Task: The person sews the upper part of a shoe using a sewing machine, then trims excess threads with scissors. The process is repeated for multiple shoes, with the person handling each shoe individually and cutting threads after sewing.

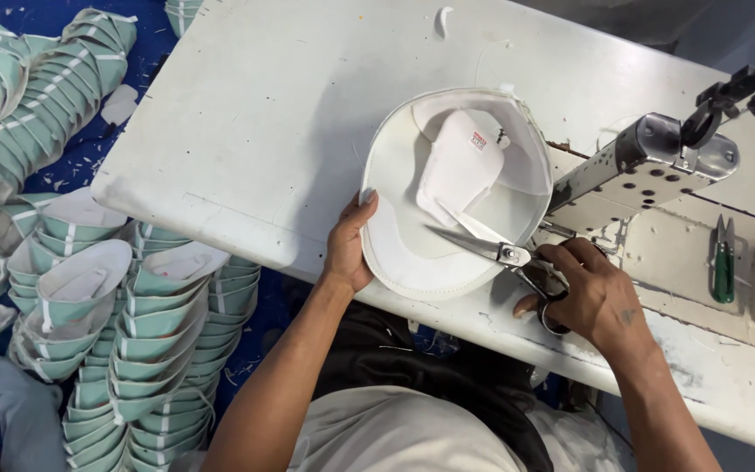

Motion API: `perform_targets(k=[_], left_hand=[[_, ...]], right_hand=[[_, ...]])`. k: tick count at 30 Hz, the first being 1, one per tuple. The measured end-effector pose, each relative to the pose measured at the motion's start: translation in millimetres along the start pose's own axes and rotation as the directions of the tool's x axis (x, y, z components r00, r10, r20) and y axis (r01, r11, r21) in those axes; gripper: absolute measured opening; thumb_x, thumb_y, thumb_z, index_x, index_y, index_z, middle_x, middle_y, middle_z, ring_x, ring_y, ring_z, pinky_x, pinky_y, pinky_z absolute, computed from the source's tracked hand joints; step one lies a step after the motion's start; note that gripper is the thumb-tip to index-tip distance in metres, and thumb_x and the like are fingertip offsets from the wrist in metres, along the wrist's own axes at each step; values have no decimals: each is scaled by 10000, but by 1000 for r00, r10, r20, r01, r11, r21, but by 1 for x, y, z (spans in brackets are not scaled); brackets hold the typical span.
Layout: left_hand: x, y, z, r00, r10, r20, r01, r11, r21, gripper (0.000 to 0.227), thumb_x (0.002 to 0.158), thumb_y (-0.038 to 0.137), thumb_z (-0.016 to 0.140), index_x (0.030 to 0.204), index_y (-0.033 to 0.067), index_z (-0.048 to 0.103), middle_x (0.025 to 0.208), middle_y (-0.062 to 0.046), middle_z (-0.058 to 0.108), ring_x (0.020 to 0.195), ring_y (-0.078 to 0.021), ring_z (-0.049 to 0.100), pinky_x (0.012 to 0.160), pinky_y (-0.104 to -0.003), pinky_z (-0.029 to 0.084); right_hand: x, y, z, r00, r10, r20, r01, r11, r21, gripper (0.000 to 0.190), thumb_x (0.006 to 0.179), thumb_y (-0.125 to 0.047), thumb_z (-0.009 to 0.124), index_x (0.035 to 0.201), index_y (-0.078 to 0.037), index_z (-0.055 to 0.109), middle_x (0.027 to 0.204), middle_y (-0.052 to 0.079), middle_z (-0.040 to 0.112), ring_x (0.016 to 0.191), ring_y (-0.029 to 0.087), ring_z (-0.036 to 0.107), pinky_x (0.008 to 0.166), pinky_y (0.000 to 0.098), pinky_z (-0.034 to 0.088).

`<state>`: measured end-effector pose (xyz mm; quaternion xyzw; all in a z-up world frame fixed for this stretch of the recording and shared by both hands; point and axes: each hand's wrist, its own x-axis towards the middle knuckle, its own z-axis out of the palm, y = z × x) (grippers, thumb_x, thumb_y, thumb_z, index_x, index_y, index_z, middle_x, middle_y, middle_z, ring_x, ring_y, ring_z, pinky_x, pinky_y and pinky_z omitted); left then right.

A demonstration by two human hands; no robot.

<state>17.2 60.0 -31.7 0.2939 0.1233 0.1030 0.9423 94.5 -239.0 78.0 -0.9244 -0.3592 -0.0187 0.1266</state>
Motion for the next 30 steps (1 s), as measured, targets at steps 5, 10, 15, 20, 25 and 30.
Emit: perform_targets(k=[5,10,15,20,25,30], left_hand=[[-1,4,3,999,-16,-30,17,1000,18,669,942,354,652,1478,12,444,1334,-169,633,1218,-288,654,997,-439,588],[-2,4,3,999,-38,-21,39,999,34,698,936,370,652,1492,12,430,1347,-167,626,1220,-285,652,996,-435,587],[-2,5,3,998,-50,-37,51,998,40,715,931,385,651,1497,14,421,1347,-168,627,1221,-283,653,997,-431,587],[-3,6,3,999,-42,-34,43,998,38,740,933,391,650,1519,14,399,1363,-165,618,1236,-278,644,1004,-426,582],[-4,9,8,999,-47,-14,47,999,22,752,923,383,654,1534,45,373,1378,-153,602,1249,-281,631,1016,-432,576],[-3,6,4,998,-54,-36,56,997,44,744,931,383,644,1533,41,374,1372,-157,609,1248,-281,637,1010,-431,582]], right_hand=[[0,0,3,997,-45,-57,41,997,-64,783,518,-465,932,1151,-54,721,1136,179,693,859,368,727,679,443,605],[-1,-2,5,998,-37,-53,36,999,-19,726,582,-435,922,1179,-72,721,1105,143,700,775,358,722,691,452,595],[-2,-5,7,988,-87,-130,87,996,-7,717,574,-436,922,1155,-67,719,1088,139,701,798,373,717,683,456,589],[-3,0,6,994,-41,-100,39,999,-19,744,557,-458,924,1160,-74,718,977,125,676,783,341,705,651,455,581],[-1,1,7,994,-55,-97,52,998,-28,834,513,-495,923,1185,-59,695,983,135,662,816,348,694,652,451,581],[0,2,8,996,-41,-85,39,999,-19,828,517,-497,920,1185,-62,694,1004,133,673,839,354,705,652,455,580]])
